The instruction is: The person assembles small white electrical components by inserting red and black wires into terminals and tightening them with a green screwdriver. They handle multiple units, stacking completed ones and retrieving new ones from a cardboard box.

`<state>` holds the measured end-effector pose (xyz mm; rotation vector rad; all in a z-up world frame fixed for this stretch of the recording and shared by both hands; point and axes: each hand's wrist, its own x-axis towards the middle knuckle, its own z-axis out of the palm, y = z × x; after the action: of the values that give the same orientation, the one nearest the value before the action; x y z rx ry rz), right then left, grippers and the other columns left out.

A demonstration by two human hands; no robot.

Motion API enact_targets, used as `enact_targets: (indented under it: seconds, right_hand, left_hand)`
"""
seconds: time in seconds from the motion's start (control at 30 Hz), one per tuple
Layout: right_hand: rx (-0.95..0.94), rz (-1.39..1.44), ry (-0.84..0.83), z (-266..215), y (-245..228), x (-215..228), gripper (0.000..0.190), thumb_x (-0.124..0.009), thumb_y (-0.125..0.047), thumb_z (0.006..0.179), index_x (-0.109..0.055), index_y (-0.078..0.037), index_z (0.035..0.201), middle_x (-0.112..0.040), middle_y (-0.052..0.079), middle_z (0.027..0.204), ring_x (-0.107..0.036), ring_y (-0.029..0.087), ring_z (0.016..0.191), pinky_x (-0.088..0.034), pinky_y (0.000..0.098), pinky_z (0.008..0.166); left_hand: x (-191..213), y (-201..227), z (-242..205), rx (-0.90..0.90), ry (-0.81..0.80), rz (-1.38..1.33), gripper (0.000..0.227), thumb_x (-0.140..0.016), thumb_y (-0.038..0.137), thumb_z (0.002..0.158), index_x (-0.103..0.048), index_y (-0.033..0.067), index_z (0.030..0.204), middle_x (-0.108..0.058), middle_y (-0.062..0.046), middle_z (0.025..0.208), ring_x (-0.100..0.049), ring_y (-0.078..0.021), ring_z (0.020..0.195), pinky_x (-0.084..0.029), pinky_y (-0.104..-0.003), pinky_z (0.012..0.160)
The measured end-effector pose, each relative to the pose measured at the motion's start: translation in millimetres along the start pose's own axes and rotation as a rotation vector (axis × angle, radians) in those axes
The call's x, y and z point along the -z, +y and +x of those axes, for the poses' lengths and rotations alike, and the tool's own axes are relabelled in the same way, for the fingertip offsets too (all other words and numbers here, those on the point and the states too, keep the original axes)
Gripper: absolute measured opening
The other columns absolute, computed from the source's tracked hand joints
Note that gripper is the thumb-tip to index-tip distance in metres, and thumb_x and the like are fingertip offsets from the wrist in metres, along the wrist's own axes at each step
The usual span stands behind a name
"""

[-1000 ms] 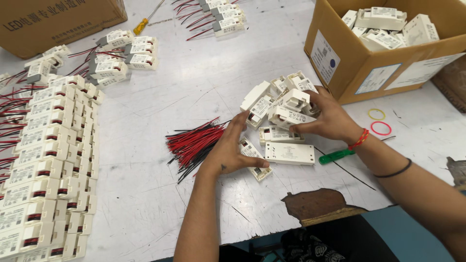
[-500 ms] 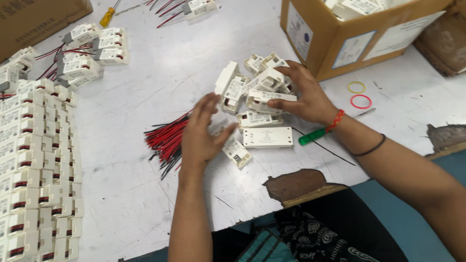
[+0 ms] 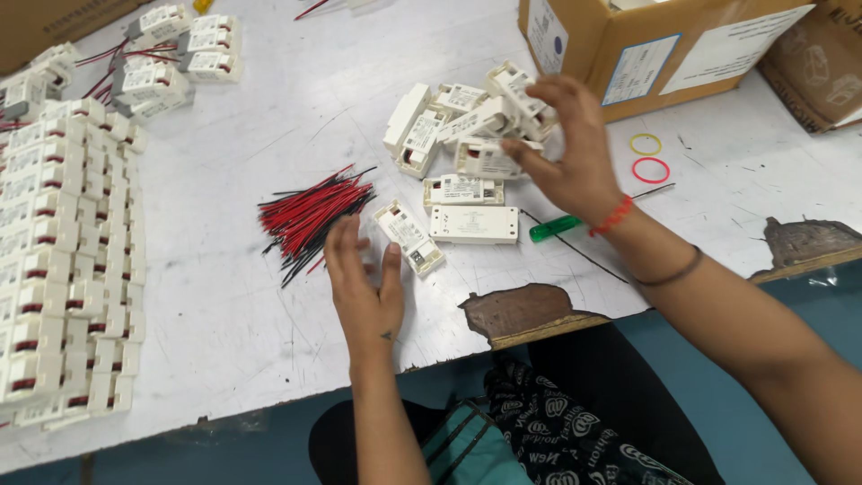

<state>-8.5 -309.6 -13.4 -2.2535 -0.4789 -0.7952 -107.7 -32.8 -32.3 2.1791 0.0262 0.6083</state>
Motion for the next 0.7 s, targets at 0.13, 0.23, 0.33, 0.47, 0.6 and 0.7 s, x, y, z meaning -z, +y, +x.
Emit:
enact_targets:
  seconds: [0.13,0.23,0.33,0.47,0.6,0.7]
  right_hand:
    - [-0.003,0.109,-0.174,-37.9,-12.8,37.4,0.042,-0.081,-0.029,0.092,-0.064,-0.007,0.123,-0.065,0.014,0.127,-0.062,0.029,0.123,-0.052,0.0392,0.106]
    - [0.126,-0.024,-0.28,-66.6,-18.9,54.1,0.045,-0.079,-0.025,0.085,-0.065,-0.004,0.123,-0.064,0.016,0.124,-0.06,0.034,0.121,-0.049,0.0437,0.103]
    - [0.194,-0.109,-0.287,-92.8,-27.0,60.9,0.047,-0.075,-0.02,0.085,-0.064,0.0,0.126,-0.063,0.019,0.125,-0.059,0.038,0.122,-0.049,0.0462,0.103]
    - [0.191,-0.1,-0.316,-110.0,-34.0,63.4,0.032,-0.072,-0.015,0.087,-0.069,-0.006,0.118,-0.066,0.011,0.115,-0.062,0.032,0.114,-0.052,0.0426,0.098]
    - [0.121,-0.068,-0.354,-113.7,-34.4,66.0,0.032,-0.073,-0.017,0.086,-0.07,-0.008,0.116,-0.066,0.009,0.107,-0.063,0.029,0.099,-0.053,0.0415,0.085]
    - [0.113,-0.051,-0.395,-112.9,-35.2,66.5,0.036,-0.072,-0.018,0.084,-0.07,-0.007,0.119,-0.065,0.01,0.105,-0.064,0.029,0.096,-0.053,0.0412,0.081]
  left_hand:
    - [3.0,5.0,-11.8,0.164,-0.044,0.02,0.064,-0.072,0.037,0.092,-0.052,0.0112,0.147,-0.063,-0.013,0.136,-0.068,-0.0255,0.102,-0.058,-0.037,0.081]
    - [-4.4,10.7,-8.8,-0.066,0.041,0.193,0.088,-0.08,0.053,0.082,-0.048,0.0053,0.148,-0.058,-0.02,0.137,-0.06,-0.0348,0.114,-0.052,-0.043,0.089]
    - [-23.8,15.2,-7.1,-0.093,-0.056,0.495,0.097,-0.084,0.064,0.069,-0.053,0.0139,0.146,-0.057,-0.022,0.14,-0.056,-0.0366,0.117,-0.047,-0.048,0.089]
    - [-29.1,8.6,-14.0,-0.034,-0.049,0.467,0.058,-0.076,0.034,0.088,-0.06,0.018,0.141,-0.06,-0.017,0.138,-0.056,-0.0306,0.116,-0.045,-0.044,0.097]
    - [-5.0,-1.9,-33.2,-0.073,-0.044,0.265,0.052,-0.07,0.019,0.087,-0.063,0.0137,0.138,-0.064,-0.014,0.135,-0.055,-0.0326,0.118,-0.049,-0.041,0.099]
    - [18.0,-1.5,-48.4,-0.015,-0.079,0.177,0.051,-0.069,0.017,0.085,-0.063,0.0115,0.135,-0.066,-0.013,0.131,-0.057,-0.0315,0.116,-0.051,-0.04,0.094]
